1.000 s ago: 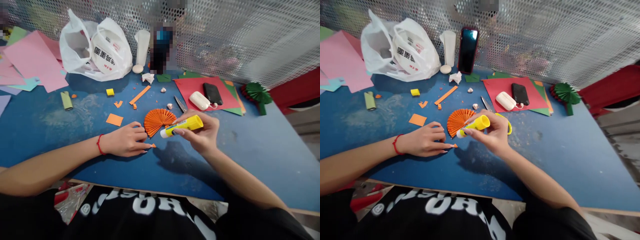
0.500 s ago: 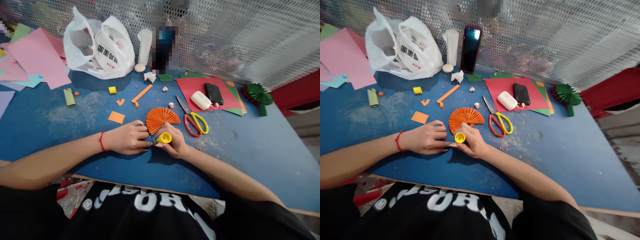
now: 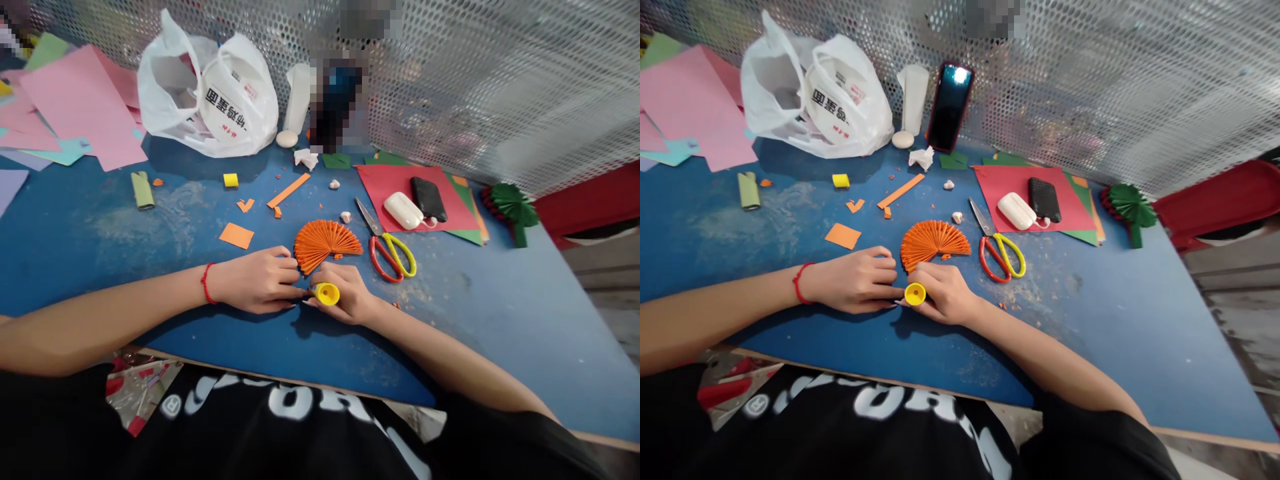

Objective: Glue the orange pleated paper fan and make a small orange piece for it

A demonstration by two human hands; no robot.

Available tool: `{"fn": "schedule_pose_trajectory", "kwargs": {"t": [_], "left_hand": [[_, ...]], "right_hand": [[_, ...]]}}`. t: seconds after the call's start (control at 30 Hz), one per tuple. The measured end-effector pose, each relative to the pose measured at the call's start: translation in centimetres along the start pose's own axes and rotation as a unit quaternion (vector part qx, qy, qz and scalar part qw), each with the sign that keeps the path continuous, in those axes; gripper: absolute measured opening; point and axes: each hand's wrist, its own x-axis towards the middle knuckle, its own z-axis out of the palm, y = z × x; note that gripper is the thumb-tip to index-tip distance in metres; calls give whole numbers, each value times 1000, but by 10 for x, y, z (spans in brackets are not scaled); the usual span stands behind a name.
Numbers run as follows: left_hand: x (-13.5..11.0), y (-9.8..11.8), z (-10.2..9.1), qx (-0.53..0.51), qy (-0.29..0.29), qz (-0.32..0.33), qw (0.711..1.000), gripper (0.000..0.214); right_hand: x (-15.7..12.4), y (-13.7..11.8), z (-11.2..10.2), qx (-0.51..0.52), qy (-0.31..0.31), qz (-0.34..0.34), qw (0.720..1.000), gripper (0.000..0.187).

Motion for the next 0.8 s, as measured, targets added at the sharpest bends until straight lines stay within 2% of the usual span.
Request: {"fn": "schedule_pose_trajectory", "kwargs": {"t": [0.37, 0.6, 0.8], "left_hand": [[-1, 0, 2, -8, 4, 3, 1000, 25], [-2, 0, 5, -5, -3, -2, 1000, 25], [0, 0, 4, -10, -1, -5, 1000, 27]], "right_hand": [[-2, 2, 0, -24, 0, -62, 998, 17], [-6, 1, -3, -5, 7, -50, 999, 17], [-11, 2, -4, 30, 65, -18, 997, 20]]}}
